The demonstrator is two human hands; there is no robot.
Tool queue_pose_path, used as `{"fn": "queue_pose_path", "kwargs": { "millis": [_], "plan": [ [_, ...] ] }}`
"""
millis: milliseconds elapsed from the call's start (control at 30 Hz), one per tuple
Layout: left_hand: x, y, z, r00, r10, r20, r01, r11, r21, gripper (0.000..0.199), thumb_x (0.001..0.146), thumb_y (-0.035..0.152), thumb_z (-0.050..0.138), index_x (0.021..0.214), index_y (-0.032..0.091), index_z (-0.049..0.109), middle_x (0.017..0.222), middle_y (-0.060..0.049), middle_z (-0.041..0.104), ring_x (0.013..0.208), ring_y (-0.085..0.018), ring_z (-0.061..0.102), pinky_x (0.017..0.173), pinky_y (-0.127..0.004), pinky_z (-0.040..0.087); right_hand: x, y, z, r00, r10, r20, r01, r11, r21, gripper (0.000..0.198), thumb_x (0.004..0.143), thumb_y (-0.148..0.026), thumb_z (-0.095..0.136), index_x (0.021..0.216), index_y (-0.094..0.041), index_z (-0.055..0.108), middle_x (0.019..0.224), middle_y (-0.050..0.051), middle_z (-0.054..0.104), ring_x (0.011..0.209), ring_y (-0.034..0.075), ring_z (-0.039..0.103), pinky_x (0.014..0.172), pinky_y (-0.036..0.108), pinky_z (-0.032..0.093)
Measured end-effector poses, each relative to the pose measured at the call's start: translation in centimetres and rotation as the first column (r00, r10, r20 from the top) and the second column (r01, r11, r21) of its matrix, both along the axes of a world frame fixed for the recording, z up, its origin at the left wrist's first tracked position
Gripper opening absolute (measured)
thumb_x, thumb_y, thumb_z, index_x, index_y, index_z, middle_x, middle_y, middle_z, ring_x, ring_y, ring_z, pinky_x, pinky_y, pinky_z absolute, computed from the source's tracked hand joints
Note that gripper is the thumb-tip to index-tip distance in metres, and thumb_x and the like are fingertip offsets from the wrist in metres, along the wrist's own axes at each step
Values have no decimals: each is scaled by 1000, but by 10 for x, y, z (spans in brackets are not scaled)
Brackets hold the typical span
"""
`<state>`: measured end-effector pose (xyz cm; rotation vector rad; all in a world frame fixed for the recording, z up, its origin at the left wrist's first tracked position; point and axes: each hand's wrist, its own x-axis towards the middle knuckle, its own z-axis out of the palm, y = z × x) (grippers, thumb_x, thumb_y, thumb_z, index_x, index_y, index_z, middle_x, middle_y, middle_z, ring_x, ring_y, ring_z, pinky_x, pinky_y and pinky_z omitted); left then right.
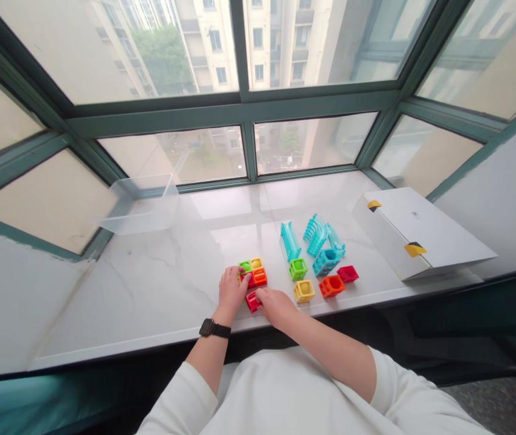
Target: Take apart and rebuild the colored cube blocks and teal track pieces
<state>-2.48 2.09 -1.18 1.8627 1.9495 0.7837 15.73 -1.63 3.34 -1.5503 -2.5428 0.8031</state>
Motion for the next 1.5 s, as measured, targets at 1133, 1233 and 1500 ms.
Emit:
{"fn": "queue_pose_path", "kwargs": {
  "millis": [1133,1233,1500],
  "plan": [
    [41,-49,95,776,-250,579,230,967,109,42,105,53,52,135,25,58,134,-12,66,128,-28,62,110,-46,50,78,-21,64,180,-399,-899,169,913,-371,54,88,-44,83,131,-29,54,121,7,68,109,22,69,98,38,58],
    [53,-65,110,668,-270,694,293,952,88,49,100,53,63,140,25,56,137,-13,66,124,-28,66,110,-47,51,75,-22,61,181,-400,-898,128,915,-382,61,89,-42,83,141,-30,52,126,9,68,114,24,69,104,43,56],
    [67,-77,112,652,-197,732,246,968,42,54,95,46,73,143,27,55,142,-12,64,126,-28,65,112,-47,52,71,-25,58,189,-400,-897,82,916,-392,61,90,-43,82,143,-29,55,128,9,69,115,25,70,105,46,57]
  ]
}}
